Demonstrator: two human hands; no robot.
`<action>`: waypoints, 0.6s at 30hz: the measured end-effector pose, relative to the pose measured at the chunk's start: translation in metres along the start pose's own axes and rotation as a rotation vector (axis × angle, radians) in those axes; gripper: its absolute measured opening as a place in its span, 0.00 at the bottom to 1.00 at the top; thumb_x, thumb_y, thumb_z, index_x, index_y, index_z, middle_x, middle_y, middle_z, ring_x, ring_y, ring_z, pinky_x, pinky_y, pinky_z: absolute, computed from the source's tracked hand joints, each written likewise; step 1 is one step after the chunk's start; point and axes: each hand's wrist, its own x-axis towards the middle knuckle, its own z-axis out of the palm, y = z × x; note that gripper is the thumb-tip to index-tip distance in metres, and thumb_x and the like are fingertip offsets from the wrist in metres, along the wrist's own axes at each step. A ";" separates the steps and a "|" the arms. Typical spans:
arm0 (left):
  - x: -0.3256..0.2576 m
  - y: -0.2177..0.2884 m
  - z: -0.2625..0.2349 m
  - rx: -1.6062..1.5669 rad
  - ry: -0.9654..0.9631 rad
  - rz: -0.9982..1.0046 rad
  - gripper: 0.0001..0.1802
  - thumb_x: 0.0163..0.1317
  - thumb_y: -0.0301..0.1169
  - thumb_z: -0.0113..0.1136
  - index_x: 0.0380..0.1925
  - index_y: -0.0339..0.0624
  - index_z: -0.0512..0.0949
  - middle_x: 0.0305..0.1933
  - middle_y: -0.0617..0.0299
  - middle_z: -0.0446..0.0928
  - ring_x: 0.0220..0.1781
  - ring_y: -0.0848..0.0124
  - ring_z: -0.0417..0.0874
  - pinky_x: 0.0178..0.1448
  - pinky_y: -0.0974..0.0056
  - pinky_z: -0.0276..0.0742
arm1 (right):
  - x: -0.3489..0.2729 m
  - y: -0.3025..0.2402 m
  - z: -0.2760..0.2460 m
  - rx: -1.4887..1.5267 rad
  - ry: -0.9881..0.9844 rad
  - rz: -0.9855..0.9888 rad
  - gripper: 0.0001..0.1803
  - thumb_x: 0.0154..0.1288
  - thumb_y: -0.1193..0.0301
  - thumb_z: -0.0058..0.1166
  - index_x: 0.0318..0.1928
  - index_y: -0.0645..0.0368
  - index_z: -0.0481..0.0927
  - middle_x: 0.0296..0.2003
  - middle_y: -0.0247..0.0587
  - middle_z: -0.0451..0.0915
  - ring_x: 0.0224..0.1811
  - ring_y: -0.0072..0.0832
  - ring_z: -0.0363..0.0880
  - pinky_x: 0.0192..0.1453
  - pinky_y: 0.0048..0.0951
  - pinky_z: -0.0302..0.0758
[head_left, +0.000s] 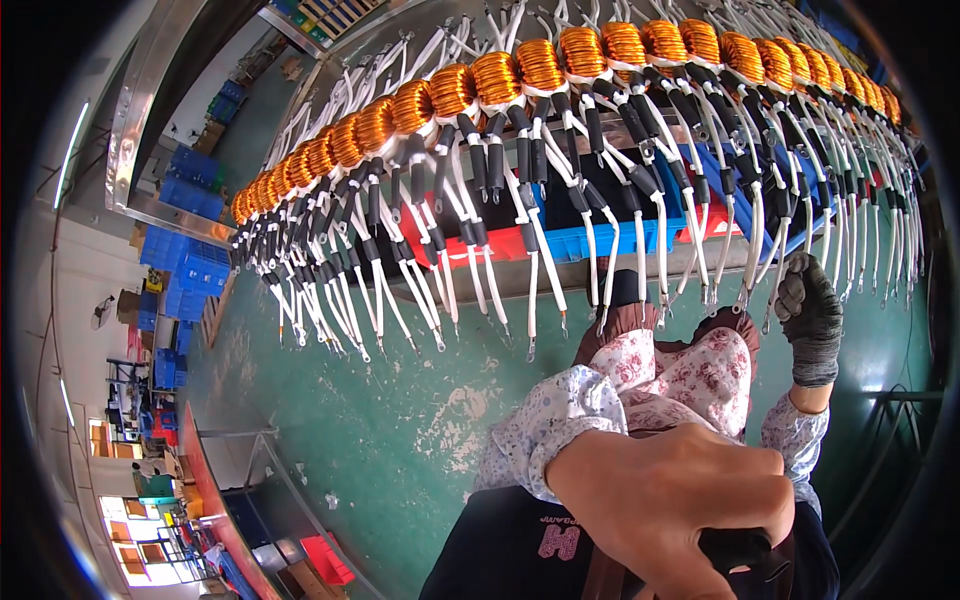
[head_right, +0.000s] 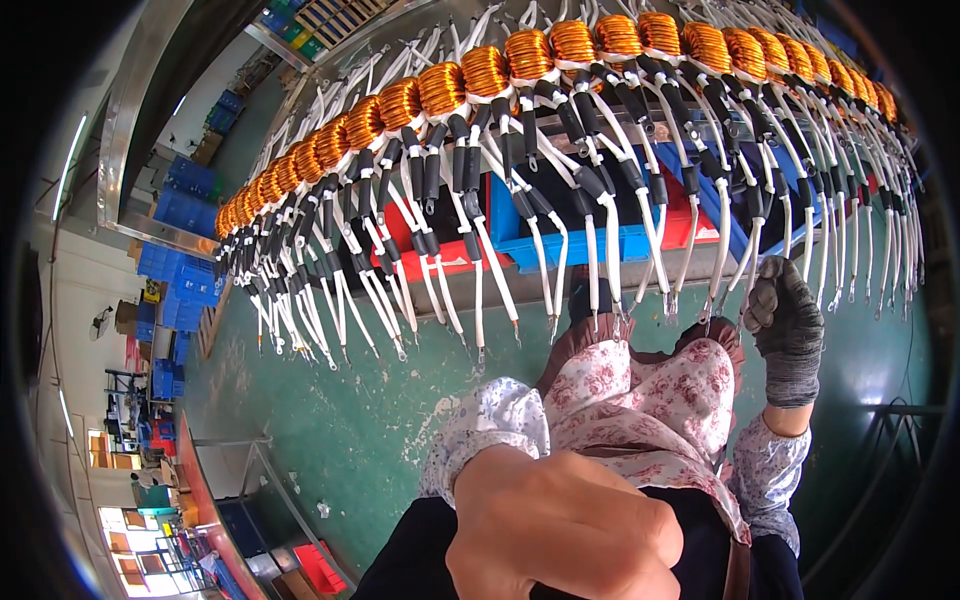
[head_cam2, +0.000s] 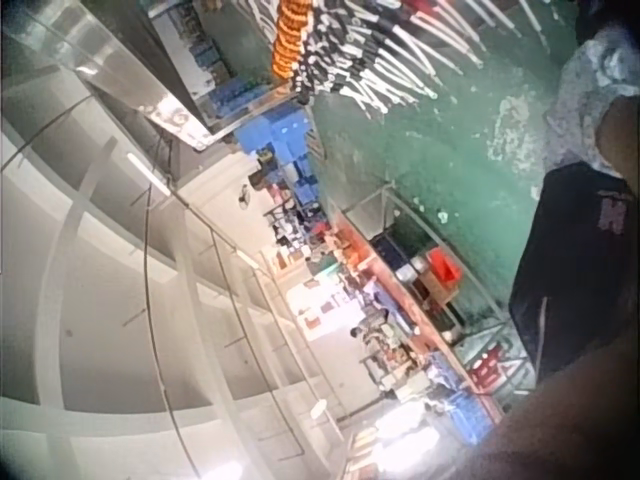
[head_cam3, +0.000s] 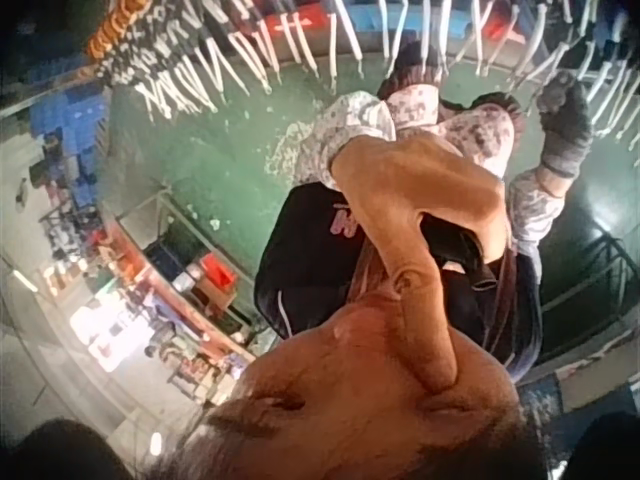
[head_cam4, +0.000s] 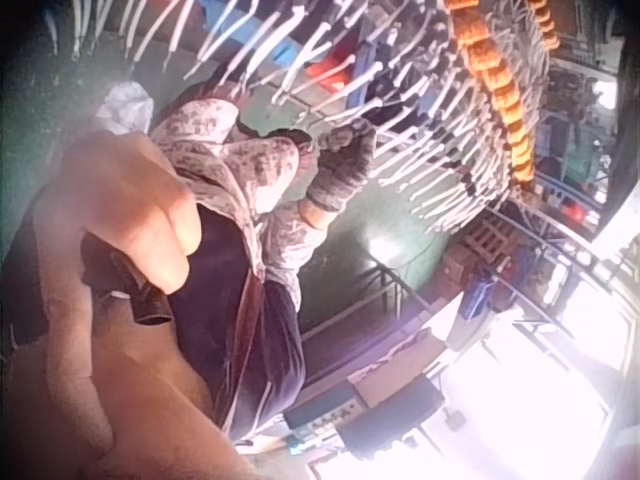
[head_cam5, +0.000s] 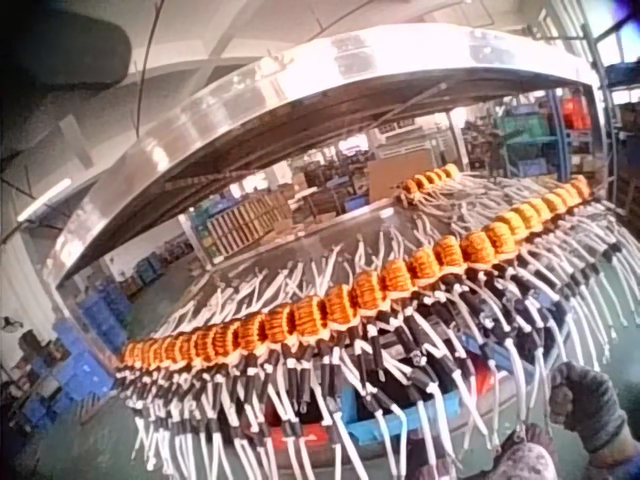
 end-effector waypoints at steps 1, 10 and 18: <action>0.003 -0.004 0.006 0.012 0.063 0.149 0.14 0.51 0.35 0.62 0.37 0.44 0.75 0.29 0.59 0.65 0.23 0.67 0.70 0.21 0.69 0.65 | 0.001 0.000 0.004 -0.007 0.007 0.006 0.13 0.70 0.62 0.37 0.40 0.59 0.69 0.19 0.27 0.63 0.17 0.17 0.59 0.23 0.21 0.60; -0.006 -0.040 -0.023 0.224 0.017 -0.097 0.29 0.58 0.26 0.53 0.60 0.42 0.57 0.34 0.54 0.72 0.30 0.67 0.76 0.33 0.65 0.73 | -0.016 0.003 0.024 -0.278 0.180 -0.113 0.18 0.64 0.57 0.47 0.40 0.62 0.72 0.23 0.30 0.70 0.20 0.18 0.66 0.26 0.19 0.65; -0.031 -0.086 -0.038 -0.057 0.446 -0.533 0.51 0.57 0.18 0.53 0.68 0.53 0.28 0.36 0.63 0.71 0.26 0.83 0.68 0.28 0.78 0.64 | -0.019 0.005 0.099 -0.847 -0.072 -0.404 0.20 0.52 0.65 0.63 0.43 0.63 0.78 0.37 0.41 0.77 0.43 0.30 0.74 0.48 0.31 0.70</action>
